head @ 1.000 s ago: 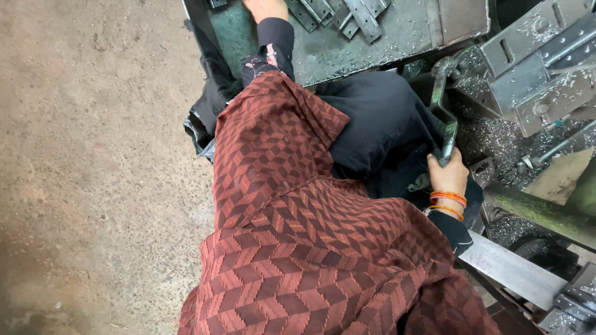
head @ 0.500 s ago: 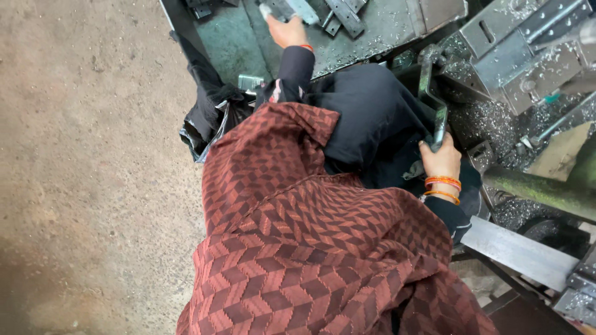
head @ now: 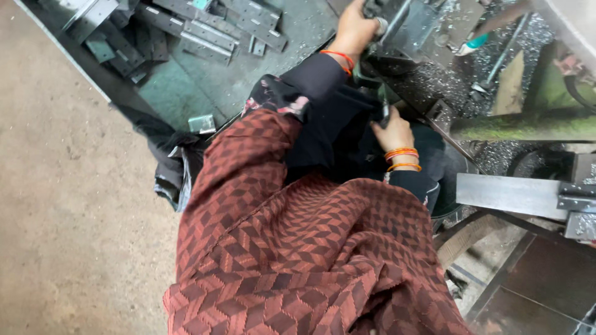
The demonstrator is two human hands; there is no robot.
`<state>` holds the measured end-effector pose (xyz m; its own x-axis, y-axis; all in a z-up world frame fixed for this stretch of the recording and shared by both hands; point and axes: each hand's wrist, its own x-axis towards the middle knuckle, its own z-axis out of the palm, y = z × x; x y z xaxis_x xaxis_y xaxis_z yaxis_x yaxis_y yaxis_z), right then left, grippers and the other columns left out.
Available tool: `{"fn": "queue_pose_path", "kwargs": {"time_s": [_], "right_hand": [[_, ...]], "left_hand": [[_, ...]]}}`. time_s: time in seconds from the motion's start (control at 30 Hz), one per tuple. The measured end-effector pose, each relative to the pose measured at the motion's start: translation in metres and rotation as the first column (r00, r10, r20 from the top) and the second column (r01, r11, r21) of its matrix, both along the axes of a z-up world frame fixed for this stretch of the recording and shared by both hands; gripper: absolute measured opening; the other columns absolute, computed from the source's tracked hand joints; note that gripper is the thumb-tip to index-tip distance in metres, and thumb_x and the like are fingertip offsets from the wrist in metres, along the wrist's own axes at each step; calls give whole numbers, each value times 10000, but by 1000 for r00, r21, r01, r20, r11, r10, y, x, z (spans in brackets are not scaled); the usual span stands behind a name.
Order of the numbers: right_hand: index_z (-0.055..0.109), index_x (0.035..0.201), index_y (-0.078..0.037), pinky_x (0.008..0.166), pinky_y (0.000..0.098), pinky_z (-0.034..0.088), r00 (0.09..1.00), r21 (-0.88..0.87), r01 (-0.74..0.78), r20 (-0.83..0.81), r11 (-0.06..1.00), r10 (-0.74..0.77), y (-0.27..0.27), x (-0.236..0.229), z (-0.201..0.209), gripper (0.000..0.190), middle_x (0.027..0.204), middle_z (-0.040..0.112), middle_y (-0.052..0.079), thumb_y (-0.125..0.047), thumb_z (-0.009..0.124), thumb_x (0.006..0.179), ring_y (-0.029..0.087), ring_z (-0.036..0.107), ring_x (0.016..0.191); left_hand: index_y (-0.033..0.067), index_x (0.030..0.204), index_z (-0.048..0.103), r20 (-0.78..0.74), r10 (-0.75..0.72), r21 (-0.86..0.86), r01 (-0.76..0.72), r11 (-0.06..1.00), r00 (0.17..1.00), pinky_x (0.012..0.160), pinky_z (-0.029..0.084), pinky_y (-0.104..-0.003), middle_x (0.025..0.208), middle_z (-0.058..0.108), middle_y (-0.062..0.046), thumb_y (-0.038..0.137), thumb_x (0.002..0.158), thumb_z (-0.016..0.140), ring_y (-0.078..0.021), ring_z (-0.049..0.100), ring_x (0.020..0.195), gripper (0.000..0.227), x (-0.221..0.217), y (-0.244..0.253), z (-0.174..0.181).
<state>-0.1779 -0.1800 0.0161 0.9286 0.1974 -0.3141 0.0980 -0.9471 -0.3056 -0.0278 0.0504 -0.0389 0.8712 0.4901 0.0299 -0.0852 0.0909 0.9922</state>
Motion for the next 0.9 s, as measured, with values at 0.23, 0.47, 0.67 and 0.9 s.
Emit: {"fn": "queue_pose_path", "kwargs": {"time_s": [0.23,0.47,0.67,0.9], "right_hand": [[527,1443,-109,890,579,538,998,-33,25,-62,999,-27,3,1,5,702,1126,701,299,-427,751,858,511,660,1056],[458,1496,-84,882,575,537,997,-79,-48,-56,996,44,7,10,27,787,1101,696,311,-417,751,845,507,662,1039],[479,1488,-106,894,569,546,999,-145,-25,-52,989,18,6,12,17,750,1115,705,295,-420,750,863,494,675,1043],[456,1500,-138,869,581,542,999,-41,39,18,998,-38,7,-20,-2,768,1100,708,288,-392,747,837,507,670,1019]], "left_hand": [[64,1175,724,-74,-161,820,152,552,984,988,468,-486,1347,562,-185,275,823,799,-389,505,1229,417,-42,-48,29],[70,1019,791,-135,-259,987,153,50,956,1047,328,-675,1345,592,-95,265,833,734,-371,387,1362,275,-40,-36,49],[73,1038,797,-102,-263,995,103,-8,959,1035,322,-710,1290,637,-43,201,791,713,-343,401,1338,290,-12,-33,38],[88,1013,805,-36,-261,999,43,24,965,1042,287,-741,1318,638,0,210,732,721,-321,396,1357,318,-5,-29,35]]}}
